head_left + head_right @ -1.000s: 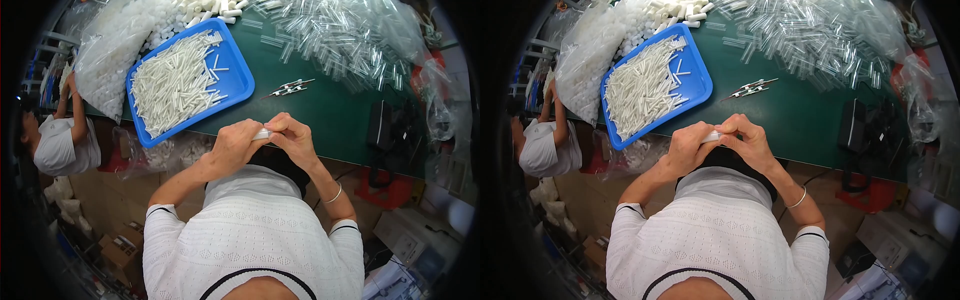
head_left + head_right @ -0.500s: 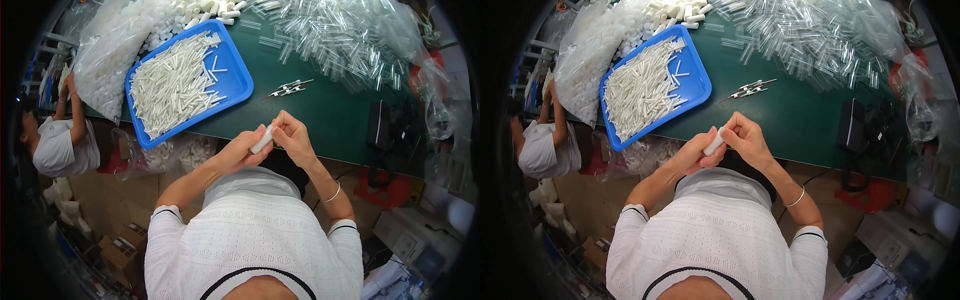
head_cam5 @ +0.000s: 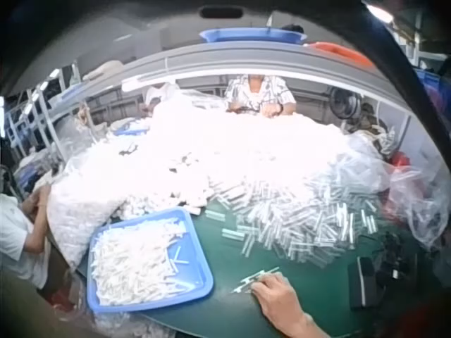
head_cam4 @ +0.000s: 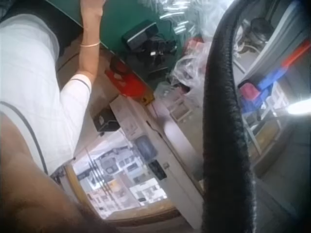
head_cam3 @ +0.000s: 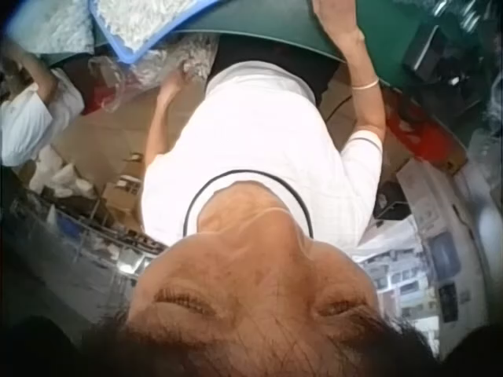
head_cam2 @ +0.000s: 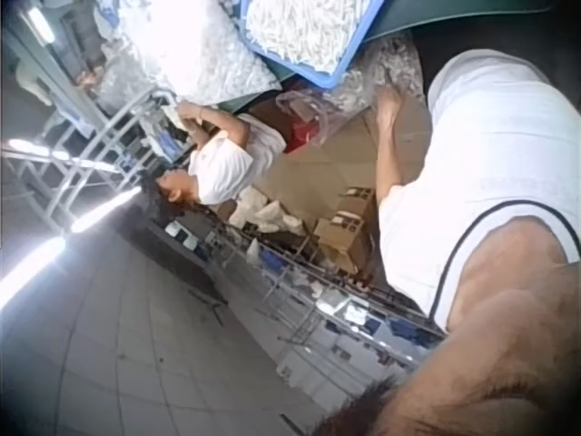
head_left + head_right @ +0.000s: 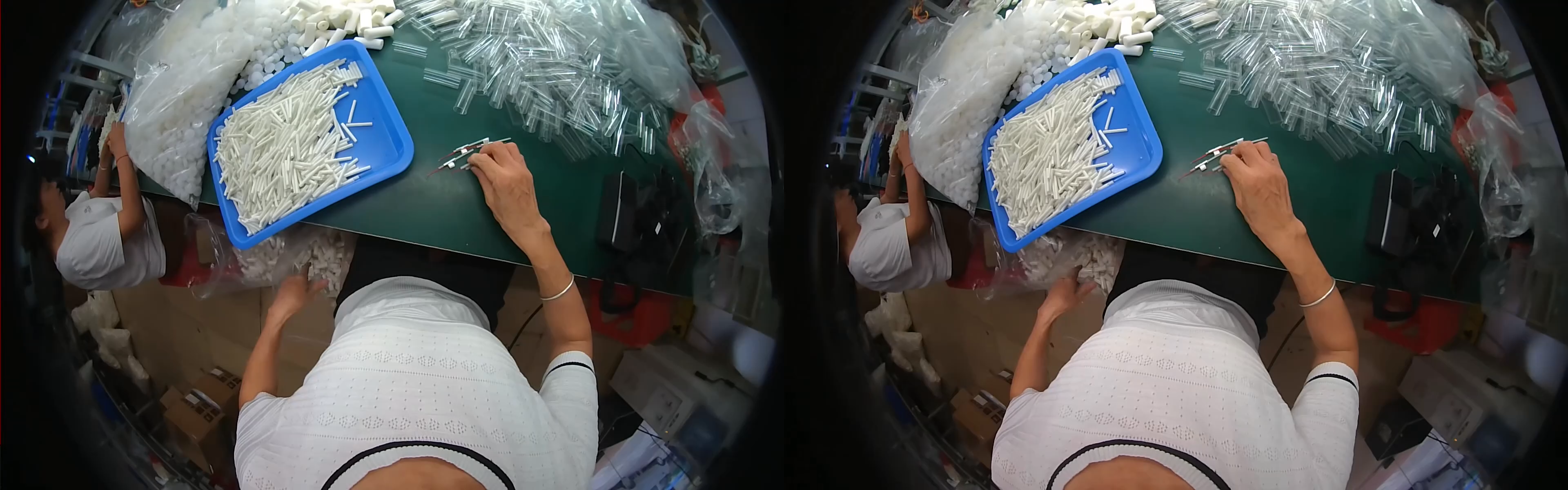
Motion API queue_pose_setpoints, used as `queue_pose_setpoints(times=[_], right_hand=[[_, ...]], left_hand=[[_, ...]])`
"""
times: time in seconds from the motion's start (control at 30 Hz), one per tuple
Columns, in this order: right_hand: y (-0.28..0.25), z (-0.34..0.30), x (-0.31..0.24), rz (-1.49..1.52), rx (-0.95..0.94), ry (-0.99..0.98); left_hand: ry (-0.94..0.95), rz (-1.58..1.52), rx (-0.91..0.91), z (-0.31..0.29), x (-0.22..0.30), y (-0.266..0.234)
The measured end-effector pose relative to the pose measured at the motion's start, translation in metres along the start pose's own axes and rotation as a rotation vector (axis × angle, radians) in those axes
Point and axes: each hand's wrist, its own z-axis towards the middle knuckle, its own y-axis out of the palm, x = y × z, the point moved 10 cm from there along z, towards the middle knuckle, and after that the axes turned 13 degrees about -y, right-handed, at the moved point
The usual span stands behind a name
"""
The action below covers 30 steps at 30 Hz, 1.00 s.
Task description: Assembling small white plastic caps onto thin metal pins at a factory workbench.
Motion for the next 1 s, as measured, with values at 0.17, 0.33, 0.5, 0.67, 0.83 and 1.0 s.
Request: queue_pose_setpoints(times=[0.17,0.33,0.5,0.67,0.83,1.0], right_hand=[[0.003,-0.013,-0.011,0.038,-0.112,0.012],[-0.004,-0.021,-0.015,0.044,-0.067,0.037],[-0.021,-0.027,-0.009,0.005,-0.021,0.087],[-0.027,-0.034,-0.006,0.009,0.010,0.152],[-0.022,-0.007,-0.016,0.120,0.028,0.102],[-0.005,-0.013,-0.005,0.355,-0.052,0.331]], left_hand=[[0.491,0.015,0.063,-0.061,0.141,-0.004],[1.216,-0.138,0.495,-0.136,0.285,-0.011],[1.262,0.076,0.691,-0.103,0.346,0.013],[1.241,0.341,0.789,-0.101,0.353,0.016],[1.387,0.212,0.954,-0.141,0.340,0.001],[1.288,0.160,1.107,-0.140,0.317,-0.070]])
